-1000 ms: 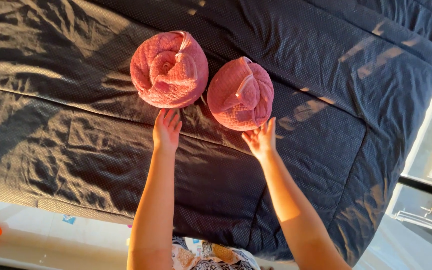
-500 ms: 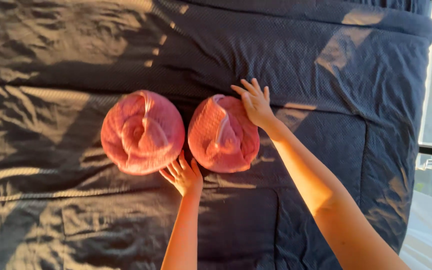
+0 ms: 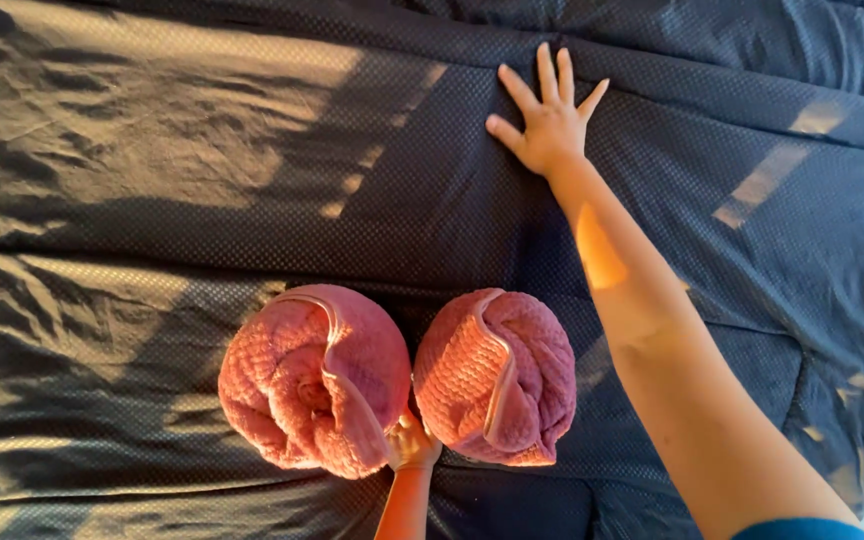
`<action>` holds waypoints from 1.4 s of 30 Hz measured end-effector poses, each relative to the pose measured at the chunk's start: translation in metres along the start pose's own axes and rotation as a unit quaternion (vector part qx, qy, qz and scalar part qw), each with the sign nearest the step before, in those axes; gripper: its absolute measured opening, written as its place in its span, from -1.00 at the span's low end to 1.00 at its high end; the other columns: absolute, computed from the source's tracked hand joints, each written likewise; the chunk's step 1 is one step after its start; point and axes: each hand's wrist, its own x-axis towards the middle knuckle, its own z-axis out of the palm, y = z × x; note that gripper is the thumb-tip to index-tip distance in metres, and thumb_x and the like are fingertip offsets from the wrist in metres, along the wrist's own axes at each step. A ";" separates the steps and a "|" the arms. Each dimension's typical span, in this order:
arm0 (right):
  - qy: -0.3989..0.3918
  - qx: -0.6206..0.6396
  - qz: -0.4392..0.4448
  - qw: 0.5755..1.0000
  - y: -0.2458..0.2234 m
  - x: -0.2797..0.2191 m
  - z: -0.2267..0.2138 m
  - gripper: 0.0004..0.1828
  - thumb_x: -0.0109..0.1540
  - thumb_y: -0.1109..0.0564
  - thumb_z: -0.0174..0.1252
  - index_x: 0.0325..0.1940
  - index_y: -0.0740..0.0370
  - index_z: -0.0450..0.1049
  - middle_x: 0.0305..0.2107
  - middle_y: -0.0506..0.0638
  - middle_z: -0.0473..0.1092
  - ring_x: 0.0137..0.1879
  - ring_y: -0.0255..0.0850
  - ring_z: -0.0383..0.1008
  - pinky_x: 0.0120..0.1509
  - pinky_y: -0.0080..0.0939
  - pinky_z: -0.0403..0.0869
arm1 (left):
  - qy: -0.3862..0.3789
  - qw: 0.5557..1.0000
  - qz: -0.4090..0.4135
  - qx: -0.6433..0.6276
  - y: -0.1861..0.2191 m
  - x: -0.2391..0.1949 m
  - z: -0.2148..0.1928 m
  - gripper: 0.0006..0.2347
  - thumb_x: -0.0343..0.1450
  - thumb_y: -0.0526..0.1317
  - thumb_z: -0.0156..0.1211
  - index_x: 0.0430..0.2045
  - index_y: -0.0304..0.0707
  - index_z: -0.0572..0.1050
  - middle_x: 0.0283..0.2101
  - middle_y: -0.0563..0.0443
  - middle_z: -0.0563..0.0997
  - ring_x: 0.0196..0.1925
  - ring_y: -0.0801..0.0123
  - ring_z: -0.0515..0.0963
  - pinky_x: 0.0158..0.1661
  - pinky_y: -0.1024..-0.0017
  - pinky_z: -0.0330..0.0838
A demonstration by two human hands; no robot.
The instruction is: Folding a pink towel into a decorative shape on a bed.
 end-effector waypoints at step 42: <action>0.139 -0.054 -0.126 0.981 0.185 -0.255 -0.060 -0.43 0.26 -0.24 0.23 0.30 -0.03 0.43 0.28 0.12 0.32 0.41 0.07 0.25 0.40 0.33 0.16 | 0.449 0.878 0.163 0.024 0.033 0.086 -0.030 -0.19 0.51 0.27 0.06 0.43 -0.49 0.00 0.44 -0.49 0.20 0.46 -0.30 0.13 0.30 -0.37 -0.03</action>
